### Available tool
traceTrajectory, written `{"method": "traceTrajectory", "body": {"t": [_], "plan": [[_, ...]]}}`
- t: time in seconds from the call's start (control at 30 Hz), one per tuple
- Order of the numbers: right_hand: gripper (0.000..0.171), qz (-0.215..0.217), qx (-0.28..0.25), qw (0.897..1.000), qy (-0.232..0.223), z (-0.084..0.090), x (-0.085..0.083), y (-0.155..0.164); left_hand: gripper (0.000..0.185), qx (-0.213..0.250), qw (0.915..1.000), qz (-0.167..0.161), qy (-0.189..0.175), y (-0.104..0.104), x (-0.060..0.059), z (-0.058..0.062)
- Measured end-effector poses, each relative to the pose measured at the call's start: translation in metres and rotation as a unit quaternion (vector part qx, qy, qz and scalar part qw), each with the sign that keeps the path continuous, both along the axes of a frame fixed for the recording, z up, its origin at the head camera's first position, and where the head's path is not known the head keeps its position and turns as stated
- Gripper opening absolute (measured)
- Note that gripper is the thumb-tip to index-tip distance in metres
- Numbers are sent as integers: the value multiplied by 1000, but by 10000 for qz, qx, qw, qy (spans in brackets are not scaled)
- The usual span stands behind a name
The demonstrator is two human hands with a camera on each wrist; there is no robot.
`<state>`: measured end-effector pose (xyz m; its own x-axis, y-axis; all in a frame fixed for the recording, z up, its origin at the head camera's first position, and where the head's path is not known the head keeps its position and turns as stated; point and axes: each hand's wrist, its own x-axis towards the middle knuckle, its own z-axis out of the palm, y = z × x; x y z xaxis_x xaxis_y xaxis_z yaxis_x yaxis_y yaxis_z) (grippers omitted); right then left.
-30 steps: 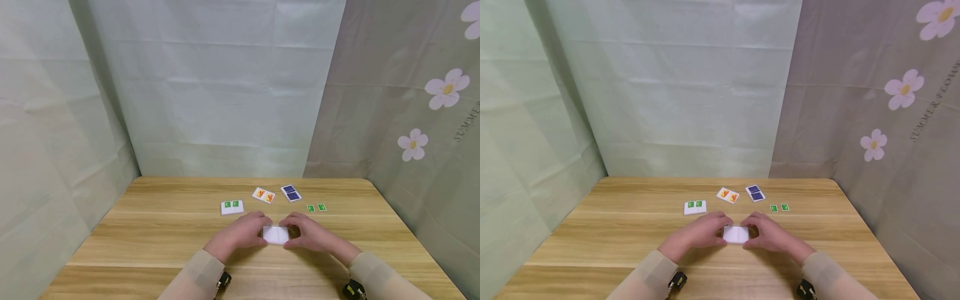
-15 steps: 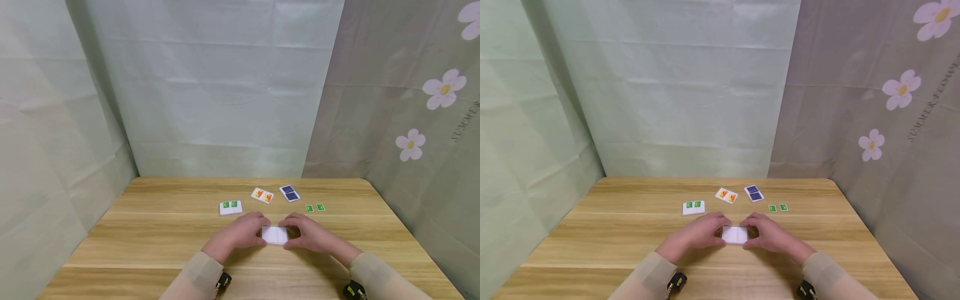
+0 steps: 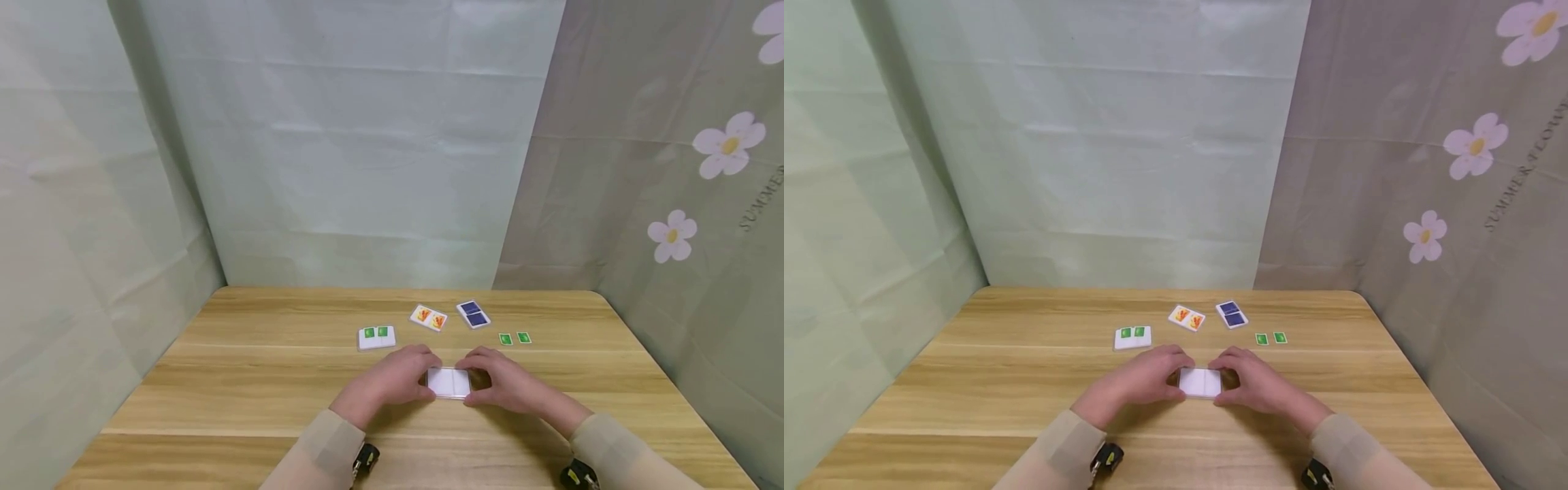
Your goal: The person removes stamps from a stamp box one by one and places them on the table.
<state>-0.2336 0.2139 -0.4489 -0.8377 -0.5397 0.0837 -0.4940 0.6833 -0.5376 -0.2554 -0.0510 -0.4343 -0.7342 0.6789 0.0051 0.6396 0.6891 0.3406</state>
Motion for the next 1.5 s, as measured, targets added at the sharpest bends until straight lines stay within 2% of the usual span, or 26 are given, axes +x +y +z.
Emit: {"method": "traceTrajectory", "body": {"t": [0.47,0.7,0.8,1.0,1.17,1.37,1.5], "plan": [[51,-21,134,9999,0,3,-1,-3,51,46,9999,89,15,1,-1,1],[58,-122,365,9991,148,3,8,-6,53,26,10000,59,56,-2,6,2],[61,-176,539,9978,342,3,16,-6,53,-80,9999,47,145,-3,11,3],[64,-169,918,9908,985,5,37,-6,51,-418,9982,-104,409,-7,25,9],[65,-219,1182,9840,1312,3,53,-4,52,-698,9938,-292,815,-11,41,12],[66,-22,1285,9764,1737,0,65,-3,56,-955,9850,-408,1375,-14,55,11],[64,15,1392,9735,1814,-2,70,-4,57,-1165,9781,-513,1646,-15,62,9]]}}
